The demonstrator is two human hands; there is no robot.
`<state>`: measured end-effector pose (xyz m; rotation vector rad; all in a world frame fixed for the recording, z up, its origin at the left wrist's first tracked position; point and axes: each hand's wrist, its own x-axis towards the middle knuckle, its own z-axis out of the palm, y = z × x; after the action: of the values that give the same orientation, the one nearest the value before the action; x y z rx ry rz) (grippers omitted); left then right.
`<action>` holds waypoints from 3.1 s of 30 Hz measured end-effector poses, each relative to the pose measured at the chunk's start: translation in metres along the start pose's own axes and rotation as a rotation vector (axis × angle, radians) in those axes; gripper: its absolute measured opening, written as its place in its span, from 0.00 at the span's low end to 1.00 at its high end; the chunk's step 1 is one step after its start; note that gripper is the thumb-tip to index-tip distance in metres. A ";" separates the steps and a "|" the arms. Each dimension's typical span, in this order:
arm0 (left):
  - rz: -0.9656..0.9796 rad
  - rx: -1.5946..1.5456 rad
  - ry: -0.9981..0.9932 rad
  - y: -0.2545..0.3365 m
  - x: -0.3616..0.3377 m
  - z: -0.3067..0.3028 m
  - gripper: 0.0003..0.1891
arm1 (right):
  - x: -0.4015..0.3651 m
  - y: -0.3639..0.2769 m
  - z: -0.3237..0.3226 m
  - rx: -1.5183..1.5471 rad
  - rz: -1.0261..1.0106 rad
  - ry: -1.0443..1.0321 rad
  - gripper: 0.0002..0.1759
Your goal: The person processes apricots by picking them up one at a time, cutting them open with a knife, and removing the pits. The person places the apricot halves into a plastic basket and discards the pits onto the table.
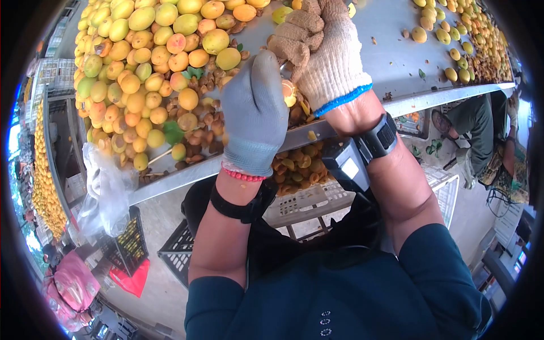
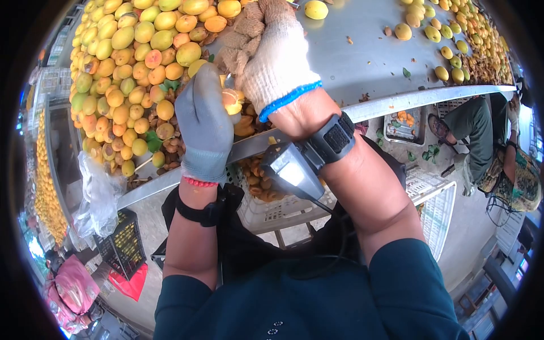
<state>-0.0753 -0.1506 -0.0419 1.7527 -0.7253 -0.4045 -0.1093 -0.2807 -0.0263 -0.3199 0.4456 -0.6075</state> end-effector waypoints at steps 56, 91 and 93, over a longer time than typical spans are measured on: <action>0.348 0.186 0.114 -0.004 0.004 -0.011 0.27 | -0.014 -0.006 -0.053 -0.724 0.176 -0.220 0.27; 0.351 0.150 0.157 -0.020 0.001 -0.031 0.19 | -0.045 0.009 0.004 -1.018 0.141 -0.168 0.10; 0.108 -0.111 0.077 -0.009 -0.004 -0.033 0.18 | -0.038 0.007 -0.009 -1.116 0.015 -0.200 0.11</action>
<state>-0.0559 -0.1226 -0.0413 1.6083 -0.7250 -0.2973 -0.1384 -0.2535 -0.0250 -1.4234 0.5603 -0.2515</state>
